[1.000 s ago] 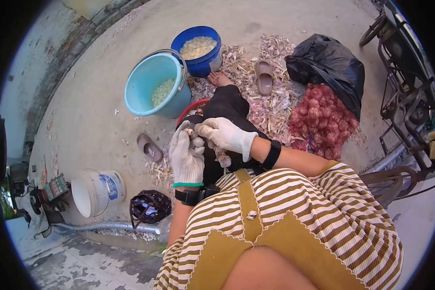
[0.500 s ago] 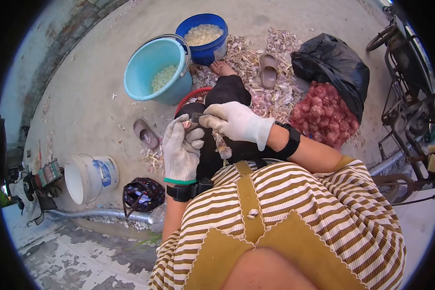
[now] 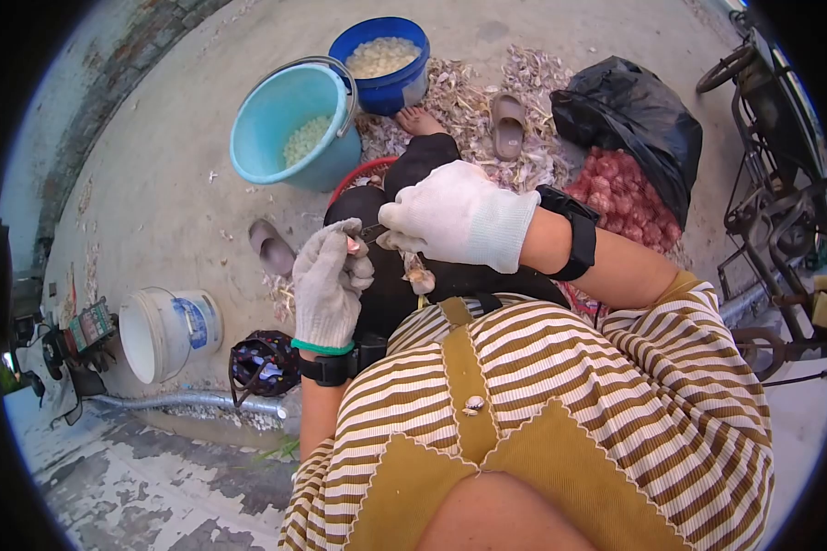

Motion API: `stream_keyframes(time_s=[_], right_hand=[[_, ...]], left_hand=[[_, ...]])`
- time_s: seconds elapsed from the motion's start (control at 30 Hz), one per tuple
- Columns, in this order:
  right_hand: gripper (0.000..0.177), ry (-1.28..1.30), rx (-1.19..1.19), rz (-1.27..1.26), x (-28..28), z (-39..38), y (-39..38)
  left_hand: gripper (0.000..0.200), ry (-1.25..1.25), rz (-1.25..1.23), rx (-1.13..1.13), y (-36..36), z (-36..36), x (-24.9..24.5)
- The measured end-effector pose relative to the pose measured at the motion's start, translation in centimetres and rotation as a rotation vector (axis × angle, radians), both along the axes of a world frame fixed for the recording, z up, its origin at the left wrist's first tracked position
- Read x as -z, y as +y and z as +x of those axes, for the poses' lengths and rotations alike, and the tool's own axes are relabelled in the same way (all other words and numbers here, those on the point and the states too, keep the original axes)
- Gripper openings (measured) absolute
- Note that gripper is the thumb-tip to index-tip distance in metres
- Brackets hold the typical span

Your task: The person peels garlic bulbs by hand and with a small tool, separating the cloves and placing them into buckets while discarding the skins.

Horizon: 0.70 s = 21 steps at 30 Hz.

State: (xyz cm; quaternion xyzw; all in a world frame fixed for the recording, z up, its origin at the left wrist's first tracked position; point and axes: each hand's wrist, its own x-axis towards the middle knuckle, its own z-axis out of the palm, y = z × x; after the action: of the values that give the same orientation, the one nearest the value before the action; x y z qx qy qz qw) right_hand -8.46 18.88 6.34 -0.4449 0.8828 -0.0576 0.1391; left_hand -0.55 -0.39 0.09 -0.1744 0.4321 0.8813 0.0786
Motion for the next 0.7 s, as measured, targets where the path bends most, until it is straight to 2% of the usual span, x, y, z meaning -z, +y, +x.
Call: stream_keyframes(time_s=[0.23,0.3,0.43,0.6,0.7], right_hand=[[0.023,0.045,-0.088,0.063,-0.4,-0.1,-0.4],[0.024,0.062,-0.102,0.135,-0.6,-0.2,-0.7],[0.018,0.061,-0.099,0.065,-0.7,-0.3,-0.8],[0.017,0.072,-0.221,0.155,-1.5,-0.6,-1.2],[0.017,0.031,-0.211,0.155,-2.1,-0.6,-1.4]], left_hand=[[0.015,-0.056,-0.048,0.005,1.0,0.0,-0.5],[0.019,-0.075,-0.130,0.006,1.2,0.0,-0.5],[0.015,-0.102,-0.163,-0.016,1.4,0.2,-0.7],[0.016,-0.158,-0.211,0.048,1.2,0.4,-1.2],[0.016,-0.164,-0.201,0.077,0.9,0.4,-1.7]])
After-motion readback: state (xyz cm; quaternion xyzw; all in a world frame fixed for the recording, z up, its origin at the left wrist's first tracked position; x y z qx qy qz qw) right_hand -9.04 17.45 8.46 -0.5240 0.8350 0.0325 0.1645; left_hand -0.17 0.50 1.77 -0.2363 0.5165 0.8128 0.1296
